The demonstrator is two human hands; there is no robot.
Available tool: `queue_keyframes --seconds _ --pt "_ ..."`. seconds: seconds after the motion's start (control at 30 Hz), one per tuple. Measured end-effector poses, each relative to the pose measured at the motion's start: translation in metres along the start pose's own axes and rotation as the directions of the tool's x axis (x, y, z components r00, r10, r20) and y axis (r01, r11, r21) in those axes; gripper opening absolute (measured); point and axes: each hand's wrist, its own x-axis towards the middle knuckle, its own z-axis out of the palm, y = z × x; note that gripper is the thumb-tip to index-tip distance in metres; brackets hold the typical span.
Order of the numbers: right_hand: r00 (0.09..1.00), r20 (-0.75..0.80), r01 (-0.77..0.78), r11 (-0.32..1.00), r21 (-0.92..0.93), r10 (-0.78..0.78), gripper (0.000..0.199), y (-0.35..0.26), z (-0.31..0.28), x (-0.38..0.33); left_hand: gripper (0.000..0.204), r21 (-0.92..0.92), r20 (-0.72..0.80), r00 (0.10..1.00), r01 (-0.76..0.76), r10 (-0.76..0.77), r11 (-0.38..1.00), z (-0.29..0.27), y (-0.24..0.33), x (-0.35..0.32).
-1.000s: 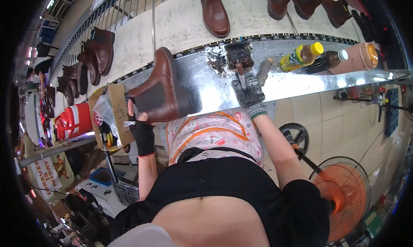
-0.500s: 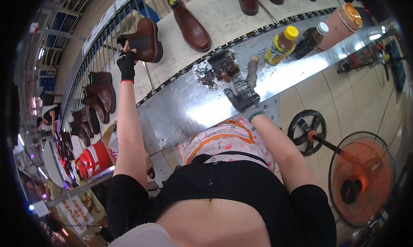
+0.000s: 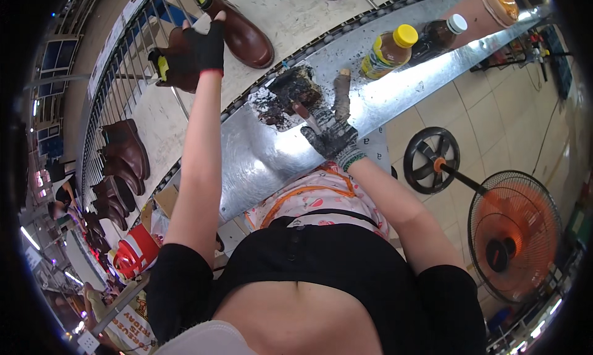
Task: The person polishes brown leather boots on a conveyor belt using a brush and a liquid from a bottle. They handle the boots one at a time, applying the liquid and brushing the surface before placing them back on the line.
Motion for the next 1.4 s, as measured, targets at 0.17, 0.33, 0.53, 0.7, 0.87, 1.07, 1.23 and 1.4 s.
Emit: queue_keyframes --seconds 0.17,0.33,0.53,0.7,0.87,1.07,1.23,1.4 --pt "0.999 0.004 -0.047 0.999 -0.001 0.047 0.056 -0.025 -0.029 -0.002 0.114 0.351 0.105 0.870 0.421 -0.481 0.837 0.053 -0.051 0.039" --pt "0.996 -0.079 -0.029 0.998 0.046 0.033 0.057 -0.018 -0.017 -0.002 0.077 -0.102 0.205 0.908 0.391 -0.366 0.915 0.046 -0.077 0.048" --pt "1.000 -0.025 -0.012 0.999 0.037 0.013 0.061 -0.018 -0.022 0.000 0.033 -0.395 0.605 0.596 0.801 -0.528 0.451 -0.018 -0.058 0.026" --pt "0.965 -0.238 0.128 0.990 0.060 -0.110 0.053 -0.014 -0.013 0.000 0.010 -0.443 0.612 0.649 0.754 -0.452 0.484 -0.102 -0.060 -0.043" --pt "0.985 -0.152 0.094 0.994 0.051 -0.085 0.059 -0.018 -0.024 0.001 0.018 -0.491 0.572 0.612 0.789 -0.546 0.370 -0.205 -0.059 -0.135" --pt "0.995 -0.100 -0.004 1.000 -0.011 0.002 0.068 0.007 -0.002 0.006 0.037 -0.446 0.149 0.816 0.560 -0.559 0.698 -0.228 0.001 -0.210" --pt "0.980 -0.192 0.088 0.985 0.147 -0.059 0.060 -0.008 -0.013 -0.016 0.052 -0.214 -0.048 0.929 0.350 -0.368 0.912 -0.220 -0.027 -0.249" --pt "0.986 -0.103 -0.081 0.925 0.372 0.128 0.063 -0.019 -0.021 -0.061 0.067 -0.591 0.115 0.908 0.389 -0.404 0.707 -0.237 -0.040 -0.225"
